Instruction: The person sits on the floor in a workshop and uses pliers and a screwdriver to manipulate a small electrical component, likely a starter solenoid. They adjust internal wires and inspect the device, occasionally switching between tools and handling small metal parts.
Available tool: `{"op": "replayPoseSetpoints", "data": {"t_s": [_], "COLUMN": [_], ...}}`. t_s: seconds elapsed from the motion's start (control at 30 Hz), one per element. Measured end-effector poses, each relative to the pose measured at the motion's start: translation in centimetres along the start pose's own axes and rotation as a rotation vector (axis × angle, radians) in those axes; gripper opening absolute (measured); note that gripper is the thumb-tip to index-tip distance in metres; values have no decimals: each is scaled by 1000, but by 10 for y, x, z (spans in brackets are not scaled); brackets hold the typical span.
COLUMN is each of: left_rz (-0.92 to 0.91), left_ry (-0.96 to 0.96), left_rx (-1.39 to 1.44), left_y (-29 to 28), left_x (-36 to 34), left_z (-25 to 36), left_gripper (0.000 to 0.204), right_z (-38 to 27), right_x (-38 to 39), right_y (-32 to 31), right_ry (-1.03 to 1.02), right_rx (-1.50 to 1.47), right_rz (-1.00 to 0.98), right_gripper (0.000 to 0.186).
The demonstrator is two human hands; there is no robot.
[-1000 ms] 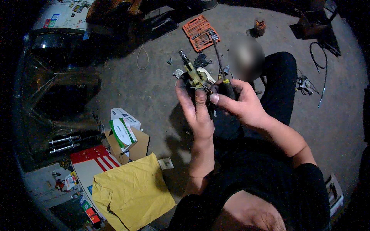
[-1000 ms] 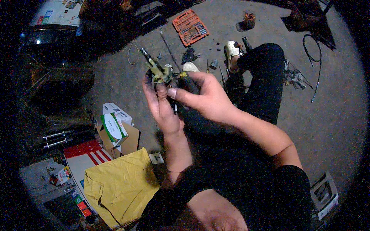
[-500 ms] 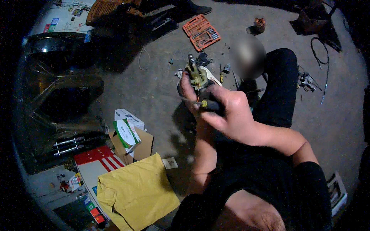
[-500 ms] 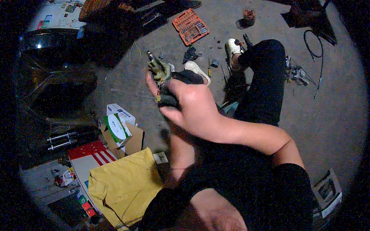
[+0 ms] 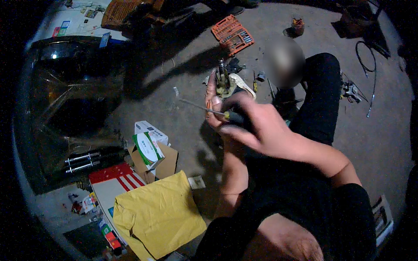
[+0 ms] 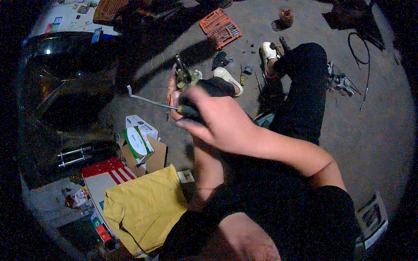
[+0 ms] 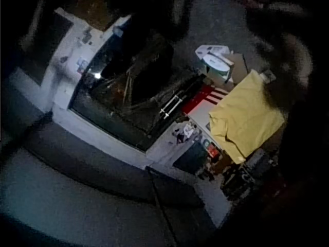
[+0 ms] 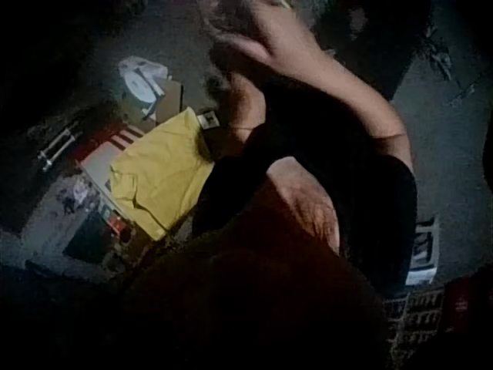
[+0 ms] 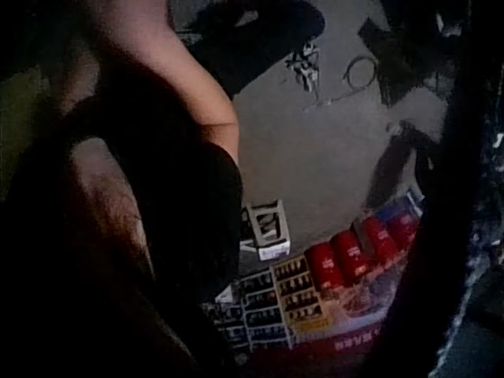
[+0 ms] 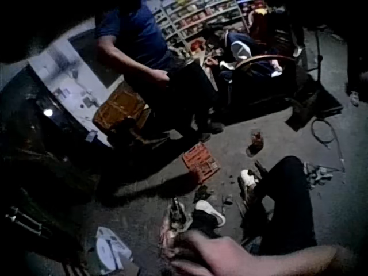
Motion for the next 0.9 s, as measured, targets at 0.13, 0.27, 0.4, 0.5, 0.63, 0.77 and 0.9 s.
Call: {"op": "replayPoseSetpoints", "data": {"t_s": [0.13,0.27,0.4,0.5,0.63,0.77,0.9], "left_rz": [167,121,108,92,57,11,59], "left_ry": [-81,-304,-377,-236,-208,-217,-202], "left_rx": [86,200,233,72,48,68,37], "left_y": [-6,-9,-7,-12,-16,-10,-7], "left_x": [2,-4,-6,-10,0,-8,-10], "left_z": [2,10,22,13,4,17,14], "left_gripper": [46,47,47,49,51,47,43], "right_z": [13,21,16,5,8,6,4], "right_x": [20,28,29,26,25,28,26], "right_y": [-22,-29,-33,-37,-43,-49,-53], "right_ry": [4,47,-7,10,85,158,218], "right_rx": [64,104,249,295,282,399,426], "right_rz": [-15,40,95,72,43,66,53], "right_gripper": [36,32,27,24,29,26,25]}}
Point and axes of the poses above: each hand's wrist, its own x-axis away from the middle knuckle, its own y-axis out of the palm, z = x × y, the point moved 3 cm from there along -x, towards the middle knuckle, and after that the axes turned 5 degrees about y, right-handed, at the moved point
